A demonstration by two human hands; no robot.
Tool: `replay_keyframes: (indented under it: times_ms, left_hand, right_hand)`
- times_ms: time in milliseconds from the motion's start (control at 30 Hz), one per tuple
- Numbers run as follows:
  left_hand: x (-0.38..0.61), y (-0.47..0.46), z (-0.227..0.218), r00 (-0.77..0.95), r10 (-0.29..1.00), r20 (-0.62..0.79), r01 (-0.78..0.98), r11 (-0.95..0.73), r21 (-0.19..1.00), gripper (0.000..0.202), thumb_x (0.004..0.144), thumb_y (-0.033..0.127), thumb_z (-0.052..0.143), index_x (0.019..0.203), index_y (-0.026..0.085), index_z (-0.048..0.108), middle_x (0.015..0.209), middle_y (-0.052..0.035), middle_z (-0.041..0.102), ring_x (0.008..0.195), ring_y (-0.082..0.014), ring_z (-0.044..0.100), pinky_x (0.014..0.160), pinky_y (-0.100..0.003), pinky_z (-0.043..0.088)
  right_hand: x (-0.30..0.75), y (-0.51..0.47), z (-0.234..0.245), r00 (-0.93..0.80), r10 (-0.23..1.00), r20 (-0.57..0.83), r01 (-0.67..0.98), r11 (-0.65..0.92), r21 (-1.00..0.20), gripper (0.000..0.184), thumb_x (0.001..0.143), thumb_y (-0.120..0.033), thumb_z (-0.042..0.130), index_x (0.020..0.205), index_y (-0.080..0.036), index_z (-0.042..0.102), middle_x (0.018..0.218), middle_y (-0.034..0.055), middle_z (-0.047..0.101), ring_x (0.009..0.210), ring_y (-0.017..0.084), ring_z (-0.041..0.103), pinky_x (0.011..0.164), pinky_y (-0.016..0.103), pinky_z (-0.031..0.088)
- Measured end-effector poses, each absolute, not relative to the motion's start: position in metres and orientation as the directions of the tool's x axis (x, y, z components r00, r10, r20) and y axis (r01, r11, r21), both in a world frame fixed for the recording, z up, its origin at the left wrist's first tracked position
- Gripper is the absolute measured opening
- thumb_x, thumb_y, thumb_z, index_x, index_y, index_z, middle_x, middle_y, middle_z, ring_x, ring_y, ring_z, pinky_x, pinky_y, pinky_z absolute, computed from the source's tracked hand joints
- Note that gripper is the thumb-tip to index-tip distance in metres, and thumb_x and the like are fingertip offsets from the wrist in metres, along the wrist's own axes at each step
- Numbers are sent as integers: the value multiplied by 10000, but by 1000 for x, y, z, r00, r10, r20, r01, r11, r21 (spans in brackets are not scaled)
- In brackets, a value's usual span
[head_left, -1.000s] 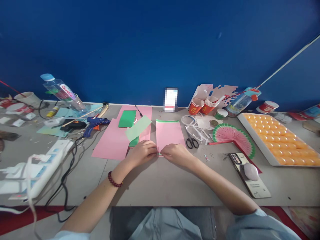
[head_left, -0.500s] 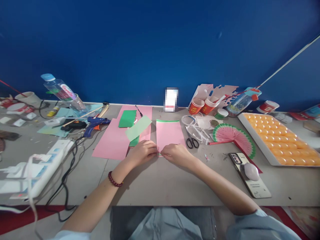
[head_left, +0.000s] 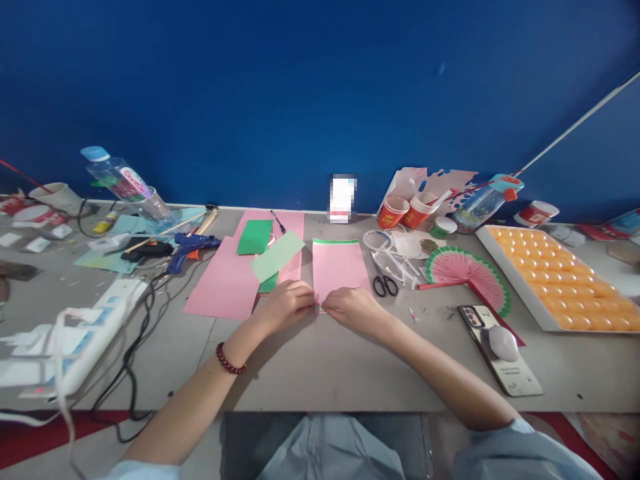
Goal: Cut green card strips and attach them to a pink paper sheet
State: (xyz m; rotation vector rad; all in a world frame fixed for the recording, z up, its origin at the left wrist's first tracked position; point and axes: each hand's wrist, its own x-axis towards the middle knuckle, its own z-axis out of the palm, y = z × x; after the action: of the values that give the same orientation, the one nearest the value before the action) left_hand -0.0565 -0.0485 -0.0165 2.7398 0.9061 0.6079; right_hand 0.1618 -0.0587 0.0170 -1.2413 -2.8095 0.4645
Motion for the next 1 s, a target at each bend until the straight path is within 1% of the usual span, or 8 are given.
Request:
replay_keyframes:
  times_ms: [100, 200, 467, 700, 1000]
  left_hand:
    - [-55, -50, -16, 715, 616, 331, 530, -786, 318, 141, 917, 241, 537, 915, 227, 677, 994, -21, 688, 979, -178, 616, 844, -329, 452]
    - [-54, -52, -15, 713, 615, 337, 525, -787, 324, 146, 917, 278, 550, 903, 230, 688, 986, -22, 691, 966, -174, 623, 838, -325, 450]
    - [-56, -53, -16, 732, 598, 328, 516, -800, 308, 144, 910, 236, 557, 886, 235, 699, 963, -10, 691, 935, -165, 622, 830, -321, 444]
    - [-55, -53, -11, 741, 599, 303, 521, -798, 303, 171, 921, 246, 533, 914, 237, 704, 967, -19, 700, 930, -167, 629, 830, -320, 453]
    - [-55, -53, -11, 748, 582, 319, 508, -811, 290, 180, 925, 248, 531, 893, 233, 707, 969, -10, 709, 920, -170, 628, 824, -323, 451]
  right_hand:
    - [161, -59, 18, -678, 729, -93, 722, 636, -274, 239, 940, -213, 465, 905, -208, 702, 921, 42, 711, 866, 147, 624, 646, 242, 345]
    - [161, -59, 18, -673, 733, -102, 727, 630, -275, 219, 931, -211, 482, 932, -209, 701, 931, 47, 709, 866, 147, 623, 650, 236, 352]
    - [162, -58, 16, -677, 729, -102, 724, 633, -274, 211, 924, -202, 491, 906, -205, 701, 916, 42, 707, 870, 146, 621, 650, 232, 350]
    - [162, -58, 15, -683, 725, -93, 717, 640, -277, 208, 920, -187, 489, 900, -206, 695, 930, 42, 702, 870, 143, 617, 656, 241, 353]
    - [162, -57, 13, -685, 723, -87, 715, 645, -270, 206, 920, -203, 495, 900, -210, 700, 913, 34, 705, 851, 141, 613, 638, 237, 339]
